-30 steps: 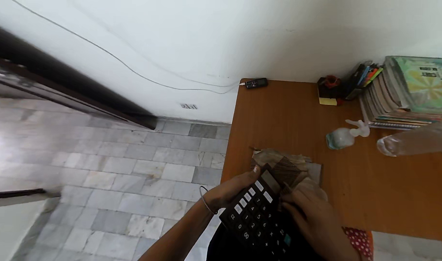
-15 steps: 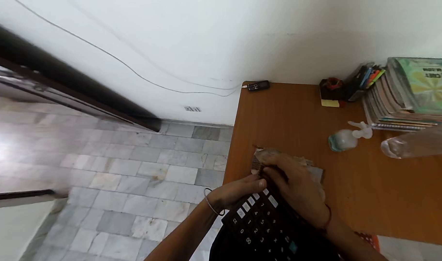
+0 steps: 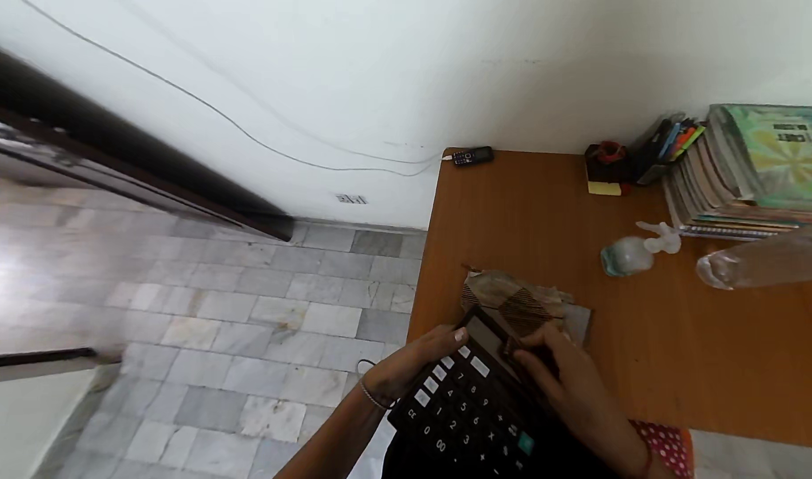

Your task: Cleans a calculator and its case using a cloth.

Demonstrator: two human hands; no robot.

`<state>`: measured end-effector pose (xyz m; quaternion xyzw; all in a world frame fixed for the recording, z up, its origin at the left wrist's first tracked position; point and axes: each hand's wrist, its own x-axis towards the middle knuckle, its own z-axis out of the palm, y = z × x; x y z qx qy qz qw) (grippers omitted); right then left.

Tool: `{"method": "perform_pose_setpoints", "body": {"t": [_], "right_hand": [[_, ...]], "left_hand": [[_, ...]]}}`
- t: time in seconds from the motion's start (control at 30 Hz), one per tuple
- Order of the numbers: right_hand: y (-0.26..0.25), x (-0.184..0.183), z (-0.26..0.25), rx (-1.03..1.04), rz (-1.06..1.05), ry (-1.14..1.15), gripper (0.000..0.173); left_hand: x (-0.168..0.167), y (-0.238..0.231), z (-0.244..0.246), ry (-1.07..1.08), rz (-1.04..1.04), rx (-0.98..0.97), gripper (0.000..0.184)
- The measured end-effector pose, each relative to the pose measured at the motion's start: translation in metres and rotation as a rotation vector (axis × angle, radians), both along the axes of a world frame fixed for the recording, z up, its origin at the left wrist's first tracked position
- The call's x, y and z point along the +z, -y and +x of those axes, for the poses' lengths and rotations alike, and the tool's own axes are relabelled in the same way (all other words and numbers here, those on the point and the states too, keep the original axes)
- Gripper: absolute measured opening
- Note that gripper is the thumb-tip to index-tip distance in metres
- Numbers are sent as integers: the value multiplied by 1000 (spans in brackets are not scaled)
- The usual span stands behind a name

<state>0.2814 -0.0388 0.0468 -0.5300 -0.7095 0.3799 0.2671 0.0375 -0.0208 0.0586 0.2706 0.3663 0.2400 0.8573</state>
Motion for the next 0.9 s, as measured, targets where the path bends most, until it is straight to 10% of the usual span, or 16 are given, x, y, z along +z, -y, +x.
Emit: {"method": "perform_pose_setpoints", "body": {"t": [0.27, 0.47, 0.63, 0.9], "right_hand": [[15, -4, 48, -13, -24, 13, 22], [-11, -11, 79, -421, -51, -27, 20], [-27, -36, 61, -214, 308, 401, 45], [-26, -13, -52, 102, 597, 223, 61]], "left_hand": [[7, -3, -4, -115, -2, 119, 23], [4, -20, 1, -251, 122, 437, 36], [-5, -33, 14, -236, 147, 500, 37], [-12, -24, 39, -111, 123, 420, 45]]}}
